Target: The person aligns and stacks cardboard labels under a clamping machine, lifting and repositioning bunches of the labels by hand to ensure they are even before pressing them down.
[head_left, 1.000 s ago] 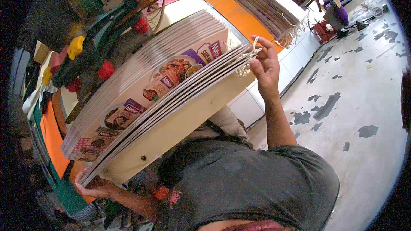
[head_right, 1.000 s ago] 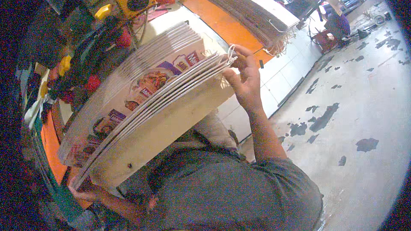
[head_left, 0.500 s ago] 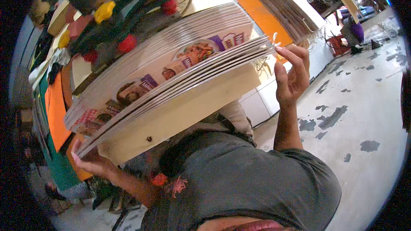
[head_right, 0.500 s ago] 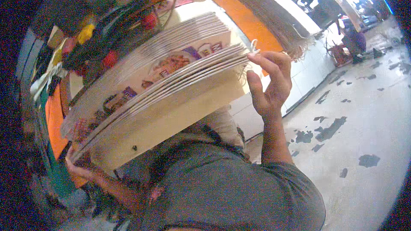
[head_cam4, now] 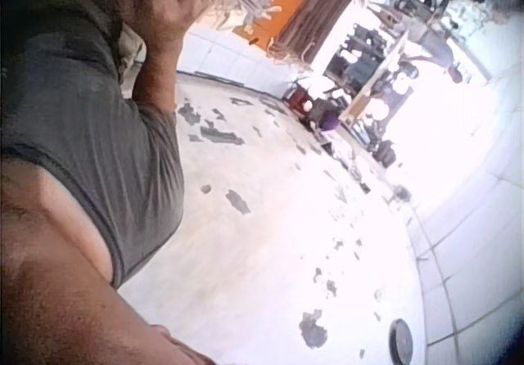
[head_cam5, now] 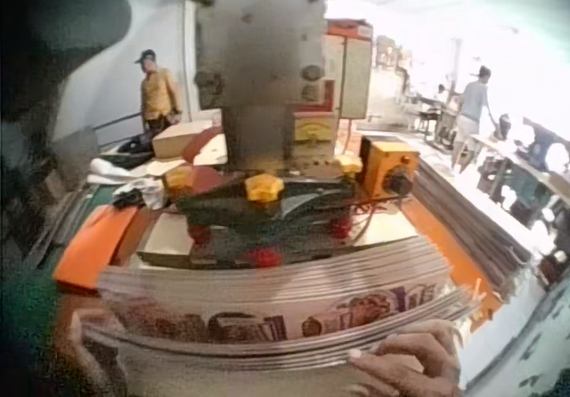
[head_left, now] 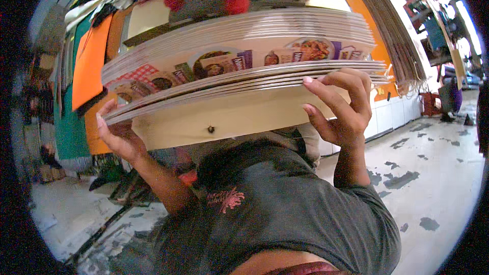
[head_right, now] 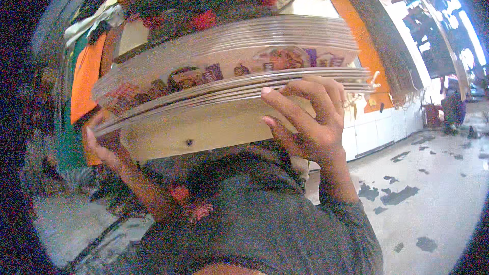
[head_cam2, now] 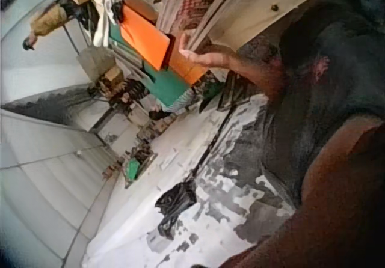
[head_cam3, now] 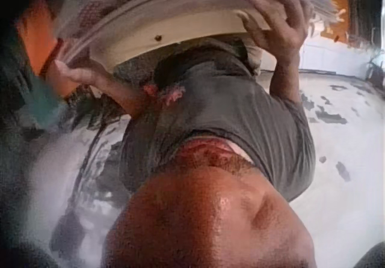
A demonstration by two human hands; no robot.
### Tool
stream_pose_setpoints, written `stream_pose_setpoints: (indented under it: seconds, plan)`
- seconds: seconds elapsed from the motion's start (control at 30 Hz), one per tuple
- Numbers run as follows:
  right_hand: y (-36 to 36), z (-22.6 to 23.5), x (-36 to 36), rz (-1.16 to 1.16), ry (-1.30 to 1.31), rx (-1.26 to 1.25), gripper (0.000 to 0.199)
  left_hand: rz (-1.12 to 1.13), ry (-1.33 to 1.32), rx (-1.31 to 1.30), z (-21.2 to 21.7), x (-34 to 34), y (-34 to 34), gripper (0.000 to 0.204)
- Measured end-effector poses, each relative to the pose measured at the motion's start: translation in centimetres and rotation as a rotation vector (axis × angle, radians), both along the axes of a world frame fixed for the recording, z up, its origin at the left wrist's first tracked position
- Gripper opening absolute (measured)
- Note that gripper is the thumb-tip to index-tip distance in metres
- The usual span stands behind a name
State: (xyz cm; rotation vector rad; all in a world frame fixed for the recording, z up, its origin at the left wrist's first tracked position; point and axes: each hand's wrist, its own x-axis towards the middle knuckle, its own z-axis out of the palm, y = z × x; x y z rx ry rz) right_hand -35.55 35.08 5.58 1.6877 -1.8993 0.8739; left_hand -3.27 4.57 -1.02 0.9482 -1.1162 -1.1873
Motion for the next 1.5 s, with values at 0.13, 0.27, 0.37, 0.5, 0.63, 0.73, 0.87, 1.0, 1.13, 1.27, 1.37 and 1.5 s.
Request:
stream_pose_setpoints:
  seconds: [0.13, 0.27, 0.37, 0.5, 0.63, 0.73, 0.87, 1.0, 1.13, 1.27, 1.37, 1.5]
  plan:
    - [-0.1, -0.3, 0.2, -0.014, -0.011, -0.008, 0.039, -0.082, 0.055, -0.028, -0.4, 0.9, 0.0, 0.057]
    - [-0.3, -0.5, 0.4, -0.051, -0.042, -0.013, 0.037, -0.132, 0.044, -0.061, -0.4, 1.5, -0.4, 0.062]
    - [-0.8, -1.0, 0.6, -0.054, -0.048, -0.027, 0.037, -0.163, 0.062, -0.037, -0.7, 2.1, -0.6, 0.064]
    - [-0.4, -1.0, 0.6, -0.044, -0.05, -0.038, 0.036, -0.189, 0.107, -0.024, 0.1, 2.0, -0.1, 0.069]
    - [-0.4, -0.9, 0.8, -0.048, -0.052, -0.019, 0.036, -0.222, 0.104, -0.029, 0.3, 1.8, -0.1, 0.074]
    - [-0.3, -1.1, 1.0, -0.055, -0.038, -0.014, 0.037, -0.351, 0.164, 0.001, -0.1, 3.1, -0.7, 0.076]
    - [0.0, -1.7, 1.1, -0.074, -0.04, -0.031, 0.036, -0.417, 0.196, 0.001, -0.4, 3.5, -1.2, 0.073]
    - [0.0, -2.0, 1.2, -0.054, -0.033, -0.06, 0.039, -0.381, 0.166, 0.022, 0.3, 2.8, -0.5, 0.065]
    - [0.2, -2.2, 1.1, -0.038, -0.032, -0.051, 0.037, -0.275, 0.14, 0.032, -0.4, 2.8, -0.5, 0.06]
    - [0.2, -2.2, 1.4, -0.045, -0.047, -0.073, 0.036, -0.43, 0.157, -0.01, -0.7, 3.6, -1.2, 0.058]
    - [0.3, -2.1, 1.3, -0.02, -0.002, -0.049, 0.033, -0.375, 0.127, 0.021, -0.2, 3.5, -1.1, 0.059]
    - [0.4, -2.2, 1.4, -0.022, 0.001, -0.058, 0.031, -0.38, 0.139, 0.039, 0.7, 2.8, -0.6, 0.059]
